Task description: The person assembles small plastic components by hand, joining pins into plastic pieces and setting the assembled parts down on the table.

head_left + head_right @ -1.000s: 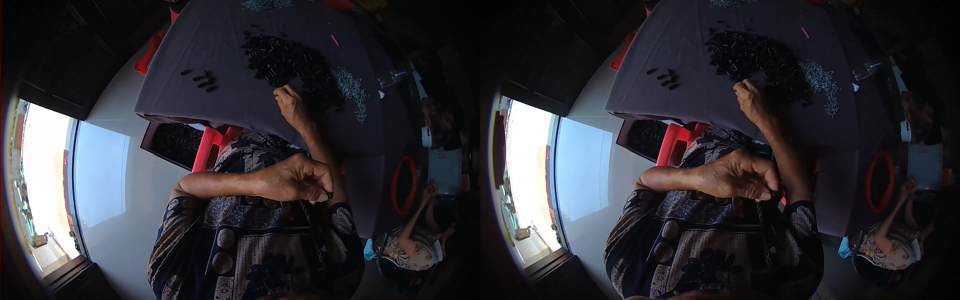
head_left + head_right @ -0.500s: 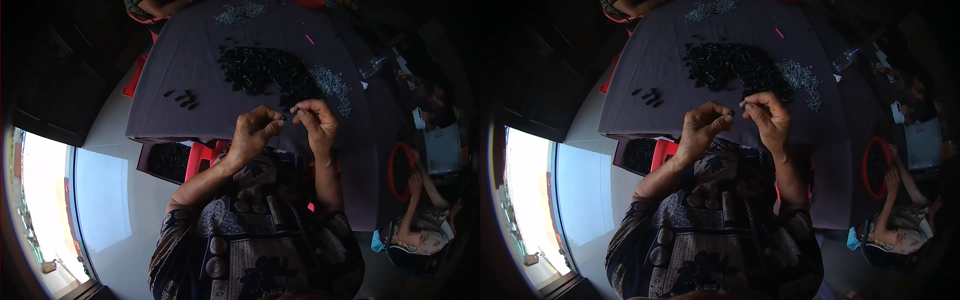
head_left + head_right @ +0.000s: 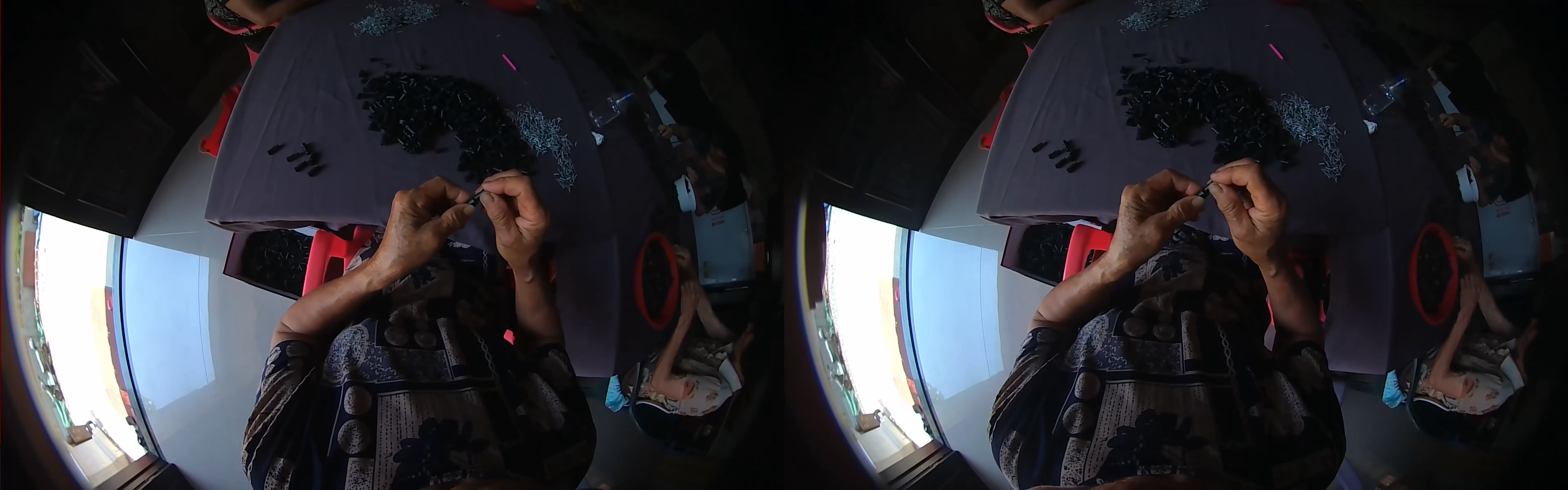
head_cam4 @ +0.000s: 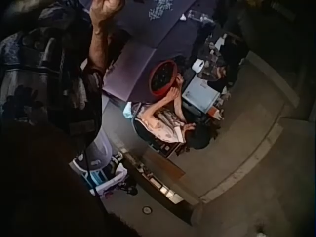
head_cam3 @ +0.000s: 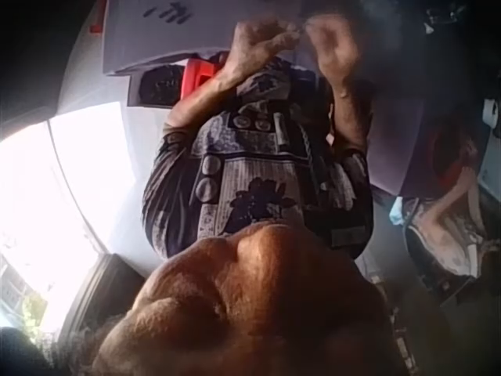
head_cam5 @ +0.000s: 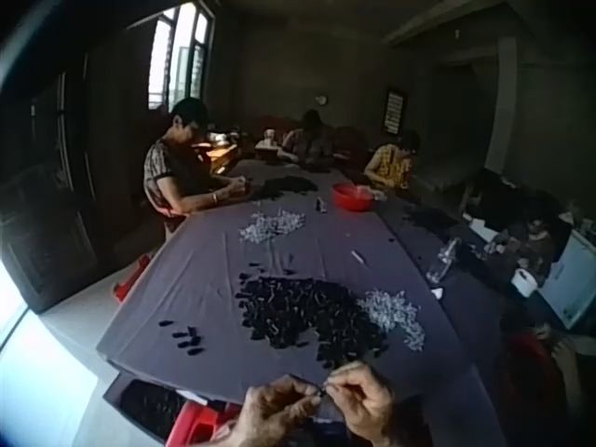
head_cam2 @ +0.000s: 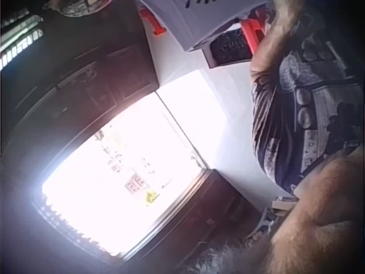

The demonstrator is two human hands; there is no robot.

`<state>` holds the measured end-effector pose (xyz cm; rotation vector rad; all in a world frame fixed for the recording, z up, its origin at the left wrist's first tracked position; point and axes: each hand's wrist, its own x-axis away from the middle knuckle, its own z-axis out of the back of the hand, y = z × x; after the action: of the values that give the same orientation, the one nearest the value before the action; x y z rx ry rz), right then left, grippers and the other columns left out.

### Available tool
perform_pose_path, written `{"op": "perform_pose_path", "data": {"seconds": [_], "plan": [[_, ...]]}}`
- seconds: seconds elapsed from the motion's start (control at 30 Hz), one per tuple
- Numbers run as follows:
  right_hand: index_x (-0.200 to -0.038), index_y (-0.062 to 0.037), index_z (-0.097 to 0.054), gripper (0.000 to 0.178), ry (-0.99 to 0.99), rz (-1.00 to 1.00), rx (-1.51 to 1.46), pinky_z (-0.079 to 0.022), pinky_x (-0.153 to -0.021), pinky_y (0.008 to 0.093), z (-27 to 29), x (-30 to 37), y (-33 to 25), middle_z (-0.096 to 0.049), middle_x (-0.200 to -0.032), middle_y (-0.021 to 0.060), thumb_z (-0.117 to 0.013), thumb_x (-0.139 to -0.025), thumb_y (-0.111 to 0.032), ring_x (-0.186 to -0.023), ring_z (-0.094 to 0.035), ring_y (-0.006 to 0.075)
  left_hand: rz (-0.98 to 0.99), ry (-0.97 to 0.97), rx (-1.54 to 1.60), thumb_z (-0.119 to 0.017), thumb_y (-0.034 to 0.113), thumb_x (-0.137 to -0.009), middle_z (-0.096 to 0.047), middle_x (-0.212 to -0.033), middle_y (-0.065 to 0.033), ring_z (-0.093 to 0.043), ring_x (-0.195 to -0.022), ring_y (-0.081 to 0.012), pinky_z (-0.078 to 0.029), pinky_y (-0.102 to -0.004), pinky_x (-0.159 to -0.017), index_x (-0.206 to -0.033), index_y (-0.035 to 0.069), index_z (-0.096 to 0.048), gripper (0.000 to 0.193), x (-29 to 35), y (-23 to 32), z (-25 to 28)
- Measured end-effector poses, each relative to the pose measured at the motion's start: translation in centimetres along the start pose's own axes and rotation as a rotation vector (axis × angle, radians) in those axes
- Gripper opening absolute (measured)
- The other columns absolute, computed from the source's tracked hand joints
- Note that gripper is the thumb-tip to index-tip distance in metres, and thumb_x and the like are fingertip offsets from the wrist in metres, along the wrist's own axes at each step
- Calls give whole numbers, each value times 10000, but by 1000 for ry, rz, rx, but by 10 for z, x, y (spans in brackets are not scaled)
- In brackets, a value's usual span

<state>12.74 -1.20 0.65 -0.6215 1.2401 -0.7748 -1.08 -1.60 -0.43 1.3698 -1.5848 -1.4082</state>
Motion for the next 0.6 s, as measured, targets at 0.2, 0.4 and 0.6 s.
{"op": "perform_pose_path", "data": {"seconds": [0.2, 0.4, 0.6], "plan": [[-777, 2, -481, 70, -18, 69, 90, -381, -501, 163, 2, 5, -2, -498, -712, 55, -507, -713, -3, -581, -467, 73, 39, -55, 136, -527, 46, -718, -518, -619, -21, -467, -554, -47, -398, -168, -505, -739, -8, -504, 62, 0, -3, -3], [-760, -3, -483, 56, 27, 94, 138, -377, -496, 168, 7, 8, 1, -492, -691, 51, -508, -710, -6, -563, -456, 81, -29, 2, -31, -534, 39, -713, -528, -682, -33, -492, -621, -67, -411, -181, -556, -764, -11, -509, 76, -2, -19, -9], [-750, -8, -486, 39, -80, 67, 6, -364, -485, 160, 22, 4, 9, -490, -690, 47, -503, -717, -20, -560, -439, 67, -49, -27, -32, -539, 51, -709, -504, -600, -22, -448, -549, -43, -368, -177, -478, -727, -13, -487, 84, -5, -12, -16]]}}
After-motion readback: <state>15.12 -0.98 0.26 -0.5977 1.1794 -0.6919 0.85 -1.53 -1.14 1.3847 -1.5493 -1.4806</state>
